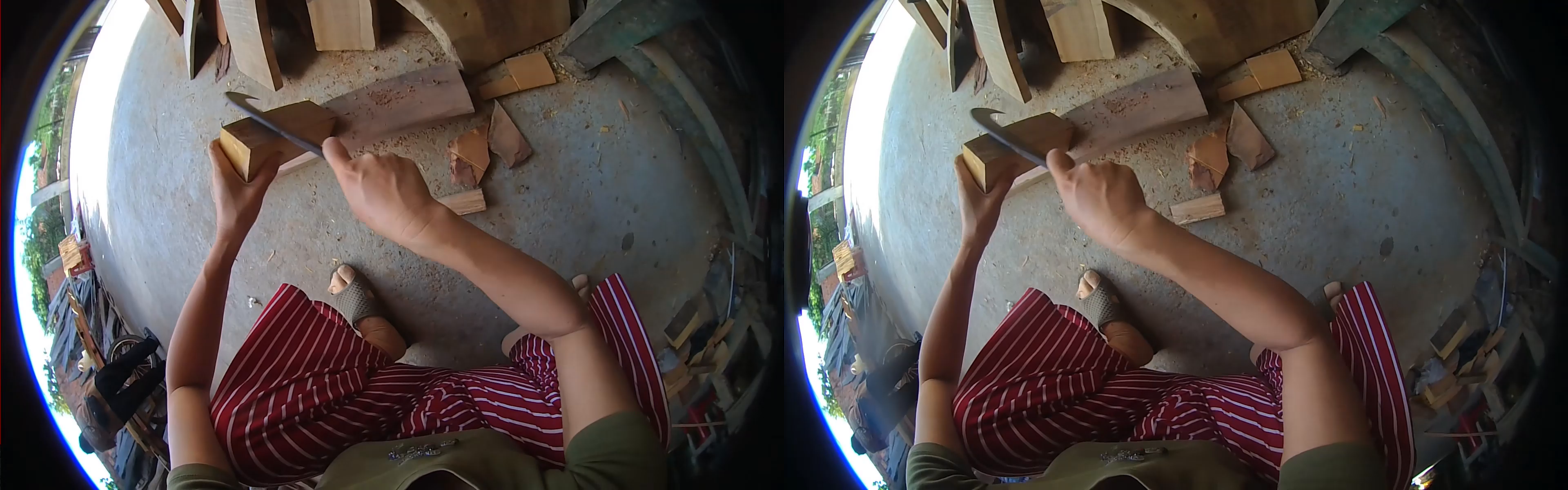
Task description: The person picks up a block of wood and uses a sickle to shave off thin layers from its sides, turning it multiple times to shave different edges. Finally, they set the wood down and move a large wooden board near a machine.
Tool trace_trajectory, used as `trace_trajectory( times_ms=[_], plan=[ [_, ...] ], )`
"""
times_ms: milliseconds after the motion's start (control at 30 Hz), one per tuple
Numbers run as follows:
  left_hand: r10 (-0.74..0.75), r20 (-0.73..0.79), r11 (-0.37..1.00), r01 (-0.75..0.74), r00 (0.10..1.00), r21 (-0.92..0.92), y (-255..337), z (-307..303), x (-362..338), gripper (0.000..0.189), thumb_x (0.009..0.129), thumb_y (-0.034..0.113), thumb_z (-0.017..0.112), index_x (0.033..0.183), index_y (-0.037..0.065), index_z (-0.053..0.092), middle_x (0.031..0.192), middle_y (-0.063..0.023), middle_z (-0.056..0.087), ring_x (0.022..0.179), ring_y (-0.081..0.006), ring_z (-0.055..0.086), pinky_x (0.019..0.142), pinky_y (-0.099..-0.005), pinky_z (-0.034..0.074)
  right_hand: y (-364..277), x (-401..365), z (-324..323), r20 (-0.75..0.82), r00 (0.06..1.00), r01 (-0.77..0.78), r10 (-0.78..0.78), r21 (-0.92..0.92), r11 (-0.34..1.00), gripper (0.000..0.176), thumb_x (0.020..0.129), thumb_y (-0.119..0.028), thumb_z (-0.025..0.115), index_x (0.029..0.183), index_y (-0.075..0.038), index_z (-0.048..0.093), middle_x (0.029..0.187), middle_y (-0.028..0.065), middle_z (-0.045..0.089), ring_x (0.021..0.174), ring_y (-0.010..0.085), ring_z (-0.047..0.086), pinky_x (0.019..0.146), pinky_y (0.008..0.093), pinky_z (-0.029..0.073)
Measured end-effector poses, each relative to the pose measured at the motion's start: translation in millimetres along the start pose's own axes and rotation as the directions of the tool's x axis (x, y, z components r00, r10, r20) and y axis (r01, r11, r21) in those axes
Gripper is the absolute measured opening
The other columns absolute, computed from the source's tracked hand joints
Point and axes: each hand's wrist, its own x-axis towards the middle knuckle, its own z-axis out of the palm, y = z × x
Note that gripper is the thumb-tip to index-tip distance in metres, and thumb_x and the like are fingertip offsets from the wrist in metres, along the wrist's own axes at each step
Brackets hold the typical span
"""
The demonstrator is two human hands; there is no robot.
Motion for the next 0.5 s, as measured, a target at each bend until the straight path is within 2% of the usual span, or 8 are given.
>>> trace_trajectory(
  times_ms=[67, 100, 233, 300, 433, 500],
  plan=[
    [0.013, -0.031, 0.999, -0.012, 0.999, 0.048, -9.4, 0.6, -4.5, 0.058, 0.080, 0.019, 0.080, 0.115, -0.001, 0.038, 0.101, -0.0164, 0.060, 0.091, -0.0215, 0.060, 0.076, -0.0341, 0.051, -12.3, -2.5, -11.5, -0.001, 0.994, 0.107, -0.107, 0.046, 0.993, 0.032, 0.090, -0.004, 0.053, 0.118, 0.003, 0.041, 0.061, 0.0179, 0.064, 0.060, 0.0346, 0.070, 0.051, 0.0441, 0.057],
    [0.036, -0.051, 0.994, -0.031, 0.998, 0.109, -11.9, -1.6, -6.1, 0.058, 0.080, 0.020, 0.080, 0.115, -0.001, 0.038, 0.101, -0.0162, 0.060, 0.091, -0.0217, 0.060, 0.076, -0.0348, 0.051, -11.8, -1.7, -8.1, -0.005, 0.993, 0.114, -0.114, 0.059, 0.992, 0.032, 0.090, -0.004, 0.053, 0.118, 0.003, 0.041, 0.061, 0.0179, 0.064, 0.060, 0.0346, 0.070, 0.051, 0.0441, 0.057],
    [0.011, -0.067, 0.995, -0.004, 0.998, 0.097, -17.5, -2.5, -5.8, 0.058, 0.081, 0.020, 0.080, 0.115, 0.000, 0.038, 0.101, -0.0158, 0.060, 0.091, -0.0216, 0.060, 0.076, -0.0357, 0.051, -12.7, 3.6, -11.0, -0.071, 0.991, 0.116, -0.113, 0.054, 0.992, 0.036, 0.089, -0.004, 0.054, 0.121, 0.003, 0.040, 0.063, 0.0192, 0.064, 0.063, 0.0339, 0.070, 0.053, 0.0445, 0.057],
    [0.047, -0.056, 0.998, -0.044, 0.997, 0.052, -16.6, -1.7, -6.3, 0.060, 0.080, 0.022, 0.081, 0.116, 0.000, 0.038, 0.100, -0.0162, 0.060, 0.090, -0.0215, 0.060, 0.075, -0.0356, 0.051, -17.8, 2.0, -16.2, -0.023, 0.993, 0.115, -0.114, 0.007, 0.993, 0.037, 0.089, -0.004, 0.054, 0.123, 0.003, 0.041, 0.066, 0.0199, 0.065, 0.065, 0.0345, 0.070, 0.054, 0.0453, 0.057],
    [0.020, -0.030, 0.999, -0.018, 0.999, 0.044, -13.0, -2.9, -14.6, 0.062, 0.080, 0.023, 0.081, 0.117, 0.000, 0.036, 0.101, -0.0168, 0.059, 0.091, -0.0218, 0.060, 0.075, -0.0351, 0.051, -1.7, 5.6, -0.6, -0.019, 0.992, 0.123, -0.123, -0.014, 0.992, 0.038, 0.088, -0.004, 0.053, 0.124, 0.003, 0.041, 0.068, 0.0205, 0.066, 0.067, 0.0363, 0.070, 0.055, 0.0463, 0.057],
    [-0.032, -0.029, 0.998, 0.034, 0.999, 0.055, -10.1, -4.4, -11.5, 0.063, 0.081, 0.023, 0.081, 0.118, 0.000, 0.035, 0.100, -0.0169, 0.059, 0.092, -0.0216, 0.059, 0.075, -0.0340, 0.051, 27.8, 20.0, 17.1, 0.027, 0.999, -0.039, 0.040, -0.027, 0.999, 0.039, 0.088, -0.005, 0.053, 0.124, 0.004, 0.042, 0.069, 0.0207, 0.066, 0.068, 0.0373, 0.070, 0.056, 0.0464, 0.057]
  ],
)
